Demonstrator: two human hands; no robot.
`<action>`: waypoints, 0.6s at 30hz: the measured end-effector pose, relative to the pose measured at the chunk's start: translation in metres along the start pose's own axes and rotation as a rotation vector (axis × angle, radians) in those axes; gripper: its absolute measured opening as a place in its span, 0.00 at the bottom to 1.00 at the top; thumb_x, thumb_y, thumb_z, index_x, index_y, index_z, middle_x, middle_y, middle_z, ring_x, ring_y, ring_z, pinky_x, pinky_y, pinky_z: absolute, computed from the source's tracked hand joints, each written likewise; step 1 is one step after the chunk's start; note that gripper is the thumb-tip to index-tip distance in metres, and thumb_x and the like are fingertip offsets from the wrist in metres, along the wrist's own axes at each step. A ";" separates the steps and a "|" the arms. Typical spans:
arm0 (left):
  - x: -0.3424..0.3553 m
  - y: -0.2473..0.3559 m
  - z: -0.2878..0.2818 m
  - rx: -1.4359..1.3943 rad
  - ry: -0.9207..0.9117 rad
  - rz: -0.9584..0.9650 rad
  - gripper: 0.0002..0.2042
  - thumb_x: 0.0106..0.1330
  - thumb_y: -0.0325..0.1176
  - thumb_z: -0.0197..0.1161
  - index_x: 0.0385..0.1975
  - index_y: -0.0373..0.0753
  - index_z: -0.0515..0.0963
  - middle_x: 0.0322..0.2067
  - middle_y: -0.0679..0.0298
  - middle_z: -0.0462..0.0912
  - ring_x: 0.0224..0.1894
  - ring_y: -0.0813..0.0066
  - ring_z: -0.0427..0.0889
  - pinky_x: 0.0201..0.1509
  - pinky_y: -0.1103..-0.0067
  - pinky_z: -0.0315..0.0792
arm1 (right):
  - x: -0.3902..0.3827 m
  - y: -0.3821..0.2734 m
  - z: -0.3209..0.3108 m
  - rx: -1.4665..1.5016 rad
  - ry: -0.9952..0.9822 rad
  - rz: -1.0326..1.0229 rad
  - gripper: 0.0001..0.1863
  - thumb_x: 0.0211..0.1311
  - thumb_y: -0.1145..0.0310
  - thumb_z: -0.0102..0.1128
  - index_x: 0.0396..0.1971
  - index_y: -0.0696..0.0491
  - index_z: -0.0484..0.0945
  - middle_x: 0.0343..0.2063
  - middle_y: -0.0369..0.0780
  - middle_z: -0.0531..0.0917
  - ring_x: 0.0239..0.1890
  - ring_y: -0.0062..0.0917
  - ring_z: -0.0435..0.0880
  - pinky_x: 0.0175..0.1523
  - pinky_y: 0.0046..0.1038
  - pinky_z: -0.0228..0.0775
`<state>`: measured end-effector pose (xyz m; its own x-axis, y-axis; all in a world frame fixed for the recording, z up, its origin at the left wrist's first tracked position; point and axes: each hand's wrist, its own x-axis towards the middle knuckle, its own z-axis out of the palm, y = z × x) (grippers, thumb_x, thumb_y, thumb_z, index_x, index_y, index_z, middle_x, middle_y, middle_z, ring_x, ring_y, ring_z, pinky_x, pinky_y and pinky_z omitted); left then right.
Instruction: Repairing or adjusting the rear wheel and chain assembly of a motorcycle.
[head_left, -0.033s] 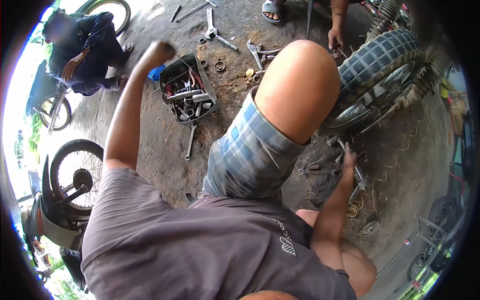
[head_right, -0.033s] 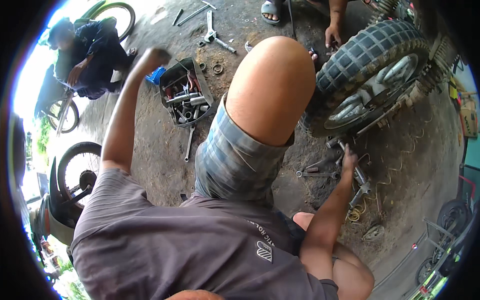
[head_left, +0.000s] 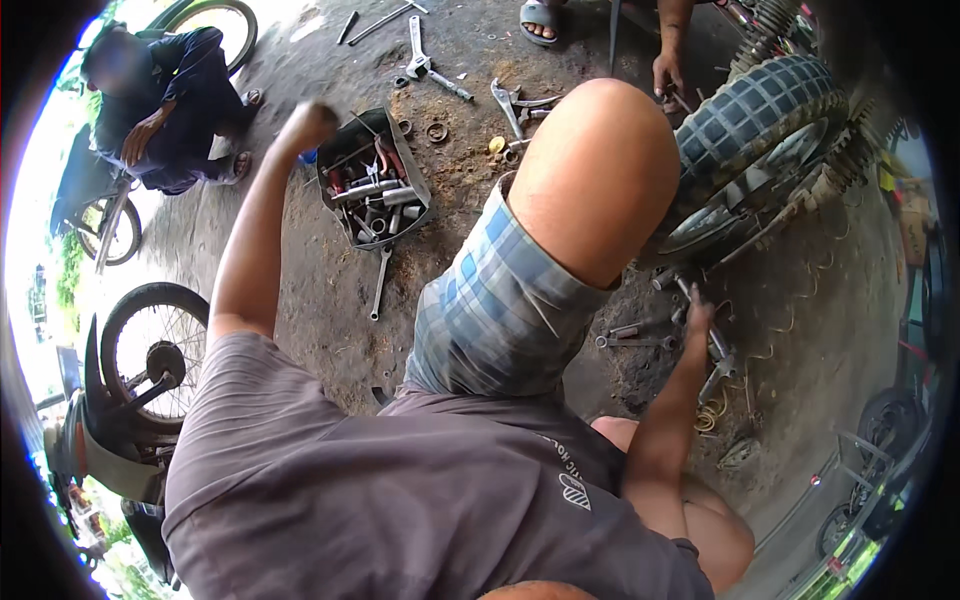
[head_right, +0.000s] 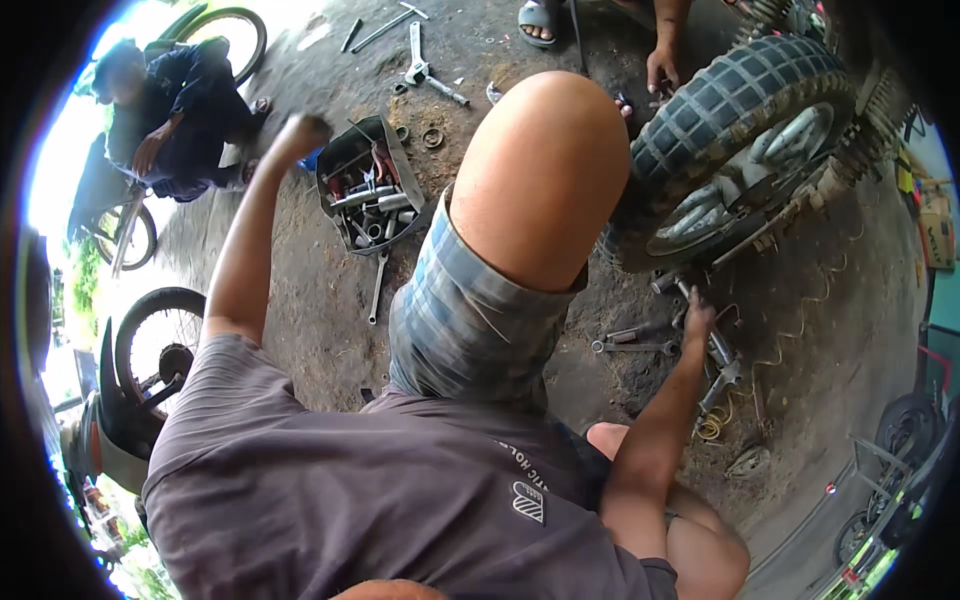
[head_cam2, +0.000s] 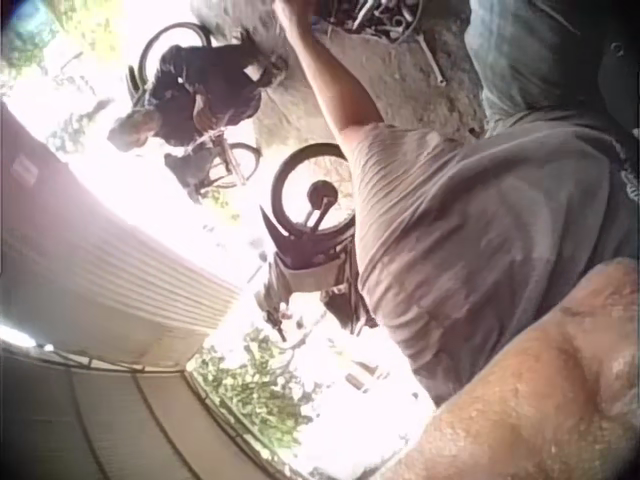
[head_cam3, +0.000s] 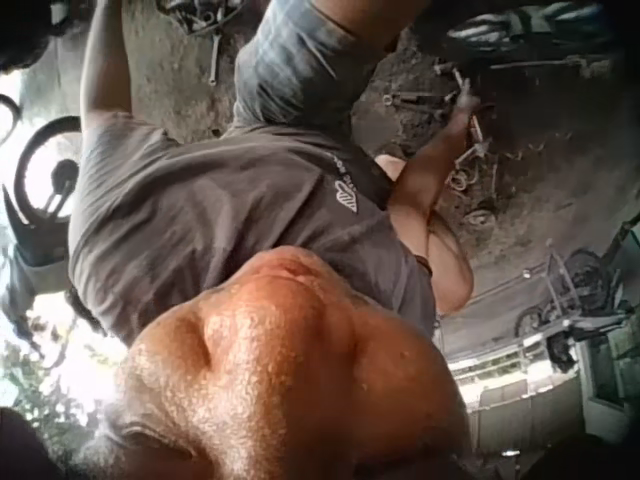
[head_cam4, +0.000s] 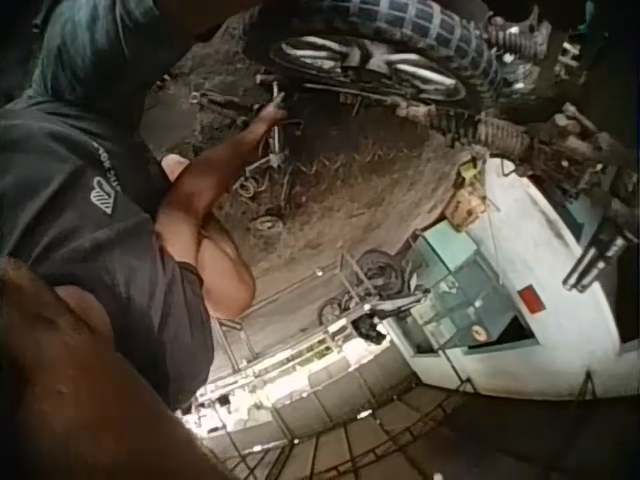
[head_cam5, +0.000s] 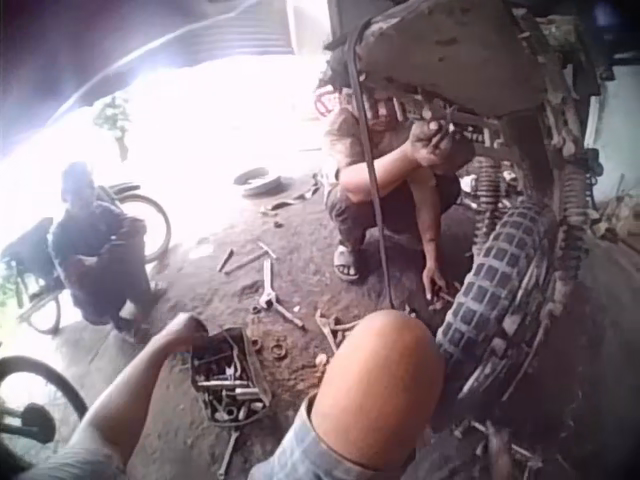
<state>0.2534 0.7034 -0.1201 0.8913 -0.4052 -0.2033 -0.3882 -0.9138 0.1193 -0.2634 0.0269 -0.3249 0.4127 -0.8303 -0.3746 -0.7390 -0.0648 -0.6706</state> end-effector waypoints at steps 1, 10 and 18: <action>-0.012 -0.033 0.038 -0.088 0.079 -0.001 0.12 0.57 0.38 0.64 0.32 0.35 0.84 0.30 0.48 0.86 0.30 0.57 0.86 0.38 0.66 0.79 | -0.007 -0.010 0.002 0.022 0.071 -0.025 0.40 0.58 0.41 0.65 0.48 0.70 0.76 0.48 0.56 0.81 0.50 0.44 0.78 0.58 0.41 0.66; 0.002 -0.022 0.186 -0.022 0.035 -0.256 0.29 0.61 0.29 0.61 0.65 0.43 0.66 0.61 0.46 0.70 0.64 0.49 0.70 0.64 0.60 0.70 | 0.008 0.050 -0.030 -0.024 -0.011 -0.098 0.34 0.59 0.49 0.68 0.49 0.67 0.78 0.49 0.54 0.82 0.51 0.44 0.80 0.59 0.38 0.67; -0.003 -0.007 0.173 0.306 -0.066 -0.035 0.16 0.67 0.28 0.48 0.53 0.43 0.75 0.51 0.54 0.76 0.57 0.50 0.76 0.54 0.59 0.75 | -0.025 0.052 -0.017 0.020 0.007 -0.050 0.32 0.60 0.55 0.69 0.56 0.64 0.74 0.53 0.49 0.81 0.54 0.38 0.79 0.63 0.34 0.64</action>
<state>0.2125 0.7062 -0.2880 0.8924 -0.3647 -0.2659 -0.4185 -0.8892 -0.1848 -0.3217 0.0348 -0.3395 0.4450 -0.8304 -0.3354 -0.7065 -0.0954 -0.7013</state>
